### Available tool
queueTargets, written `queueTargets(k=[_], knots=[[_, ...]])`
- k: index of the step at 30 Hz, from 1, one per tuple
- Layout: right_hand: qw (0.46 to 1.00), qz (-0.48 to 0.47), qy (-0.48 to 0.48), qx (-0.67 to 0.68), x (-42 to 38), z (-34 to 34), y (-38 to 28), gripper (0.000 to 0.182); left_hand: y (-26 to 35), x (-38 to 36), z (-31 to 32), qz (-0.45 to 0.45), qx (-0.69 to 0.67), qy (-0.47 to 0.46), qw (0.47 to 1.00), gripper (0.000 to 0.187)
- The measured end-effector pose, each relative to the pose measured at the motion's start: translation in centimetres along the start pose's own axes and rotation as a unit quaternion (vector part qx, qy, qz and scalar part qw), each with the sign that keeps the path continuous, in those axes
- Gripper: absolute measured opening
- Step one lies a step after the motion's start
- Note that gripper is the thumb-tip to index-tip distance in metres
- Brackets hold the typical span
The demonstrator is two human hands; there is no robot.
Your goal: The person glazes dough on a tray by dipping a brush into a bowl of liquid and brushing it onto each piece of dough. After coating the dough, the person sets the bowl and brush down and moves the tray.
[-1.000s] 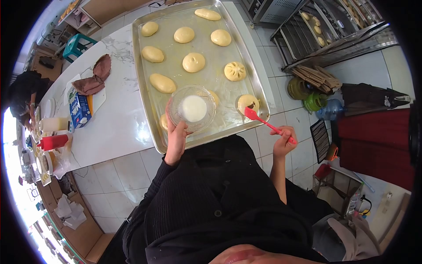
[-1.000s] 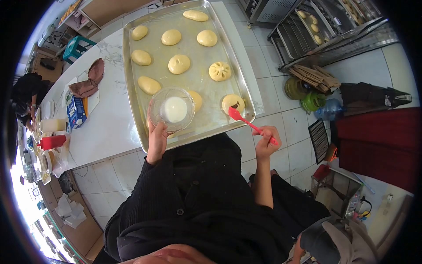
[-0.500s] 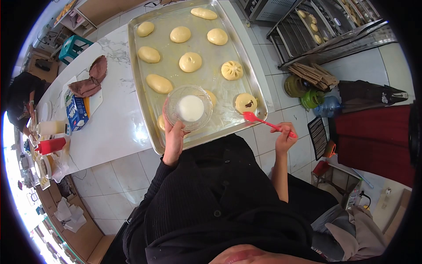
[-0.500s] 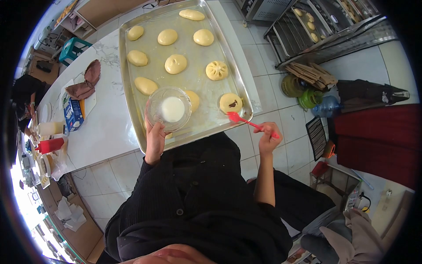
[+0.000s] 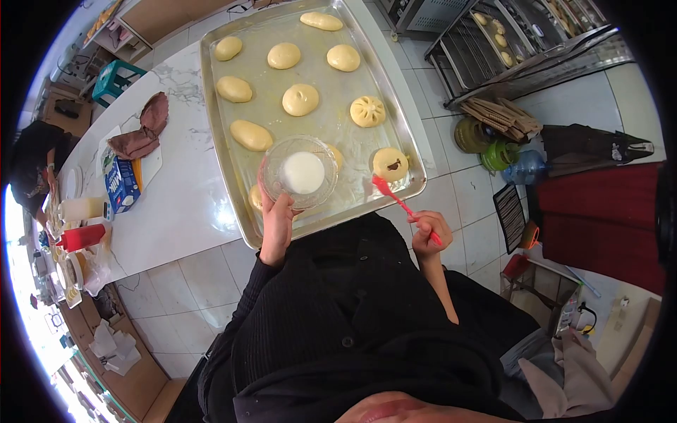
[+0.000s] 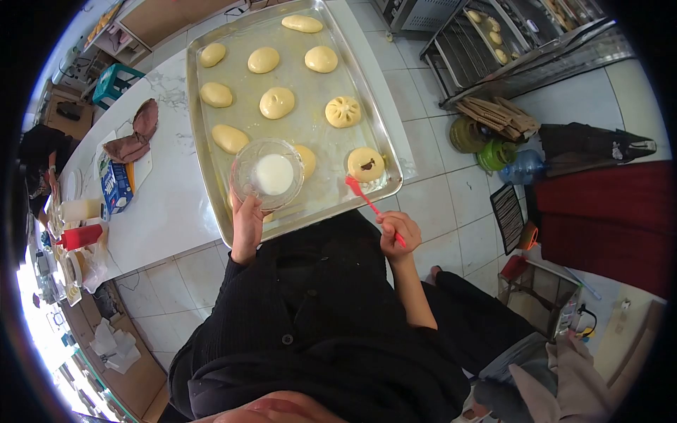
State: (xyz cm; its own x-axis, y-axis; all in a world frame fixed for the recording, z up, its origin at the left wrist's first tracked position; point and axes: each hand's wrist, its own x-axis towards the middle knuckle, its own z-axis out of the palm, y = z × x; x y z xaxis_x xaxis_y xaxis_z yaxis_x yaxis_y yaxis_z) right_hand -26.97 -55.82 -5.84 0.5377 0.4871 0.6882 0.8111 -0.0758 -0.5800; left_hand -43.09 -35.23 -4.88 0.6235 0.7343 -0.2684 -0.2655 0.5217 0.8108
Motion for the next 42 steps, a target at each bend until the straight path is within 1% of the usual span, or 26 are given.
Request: queueTargets(k=[1,4,7,10,13,16,17,20,23,26,29,32,35,38,41,42], knots=[[1.0,0.012,0.002,0.02,-0.1,0.1,-0.1,0.036,0.0,0.0,0.0,0.002,0.001,0.003,1.0,0.071],[1.0,0.011,0.01,0.017,0.1,-0.6,0.9,0.03,0.2,0.0,0.0,-0.006,-0.012,0.006,1.0,0.073],[0.997,0.065,0.049,-0.015,0.5,-2.0,2.4,0.031,0.2,0.2,-0.4,-0.005,-0.013,0.006,1.0,0.075],[0.994,0.054,0.08,-0.059,1.3,-2.8,3.1,0.033,0.2,0.2,-0.5,-0.003,-0.01,0.016,1.0,0.076],[0.996,0.026,0.053,-0.065,1.5,-2.1,2.3,0.031,0.3,0.2,-0.3,0.005,0.009,0.016,1.0,0.075],[0.999,0.02,0.016,-0.028,1.2,-1.0,0.5,0.035,0.7,0.1,0.2,0.004,0.002,0.006,1.0,0.075],[0.999,0.018,0.026,-0.017,1.5,-0.8,-0.1,0.037,0.6,0.2,0.3,0.005,0.002,0.004,1.0,0.074],[0.977,0.124,0.122,0.123,2.4,-0.6,-1.3,0.033,0.5,0.0,0.5,0.002,0.004,-0.005,1.0,0.074],[0.936,0.18,0.174,0.246,5.4,0.7,-3.6,0.035,0.0,-0.1,0.8,-0.013,0.013,-0.011,1.0,0.074],[0.941,0.189,0.086,0.266,6.8,2.8,-4.4,0.037,-0.2,-0.2,0.7,-0.031,0.041,-0.015,0.999,0.076],[0.953,0.179,0.006,0.246,7.0,4.8,-4.2,0.038,0.0,-0.5,1.0,-0.038,0.043,-0.018,0.998,0.078],[0.94,0.206,-0.016,0.271,7.2,5.3,-3.6,0.04,-0.3,-0.6,0.9,-0.026,0.042,-0.011,0.999,0.077],[0.905,0.258,0.061,0.331,7.9,4.4,-2.6,0.04,-0.9,-0.6,0.0,-0.004,0.033,-0.008,0.999,0.075],[0.882,0.317,0.139,0.32,9.5,2.5,-0.2,0.04,-0.3,-0.9,0.4,0.012,0.008,0.006,1.0,0.073],[0.888,0.337,0.157,0.271,10.0,1.6,3.1,0.04,0.4,-1.1,0.3,0.018,-0.007,0.012,1.0,0.071],[0.898,0.336,0.144,0.246,9.9,1.6,4.0,0.04,0.5,-1.1,0.1,0.018,-0.01,0.011,1.0,0.07]])
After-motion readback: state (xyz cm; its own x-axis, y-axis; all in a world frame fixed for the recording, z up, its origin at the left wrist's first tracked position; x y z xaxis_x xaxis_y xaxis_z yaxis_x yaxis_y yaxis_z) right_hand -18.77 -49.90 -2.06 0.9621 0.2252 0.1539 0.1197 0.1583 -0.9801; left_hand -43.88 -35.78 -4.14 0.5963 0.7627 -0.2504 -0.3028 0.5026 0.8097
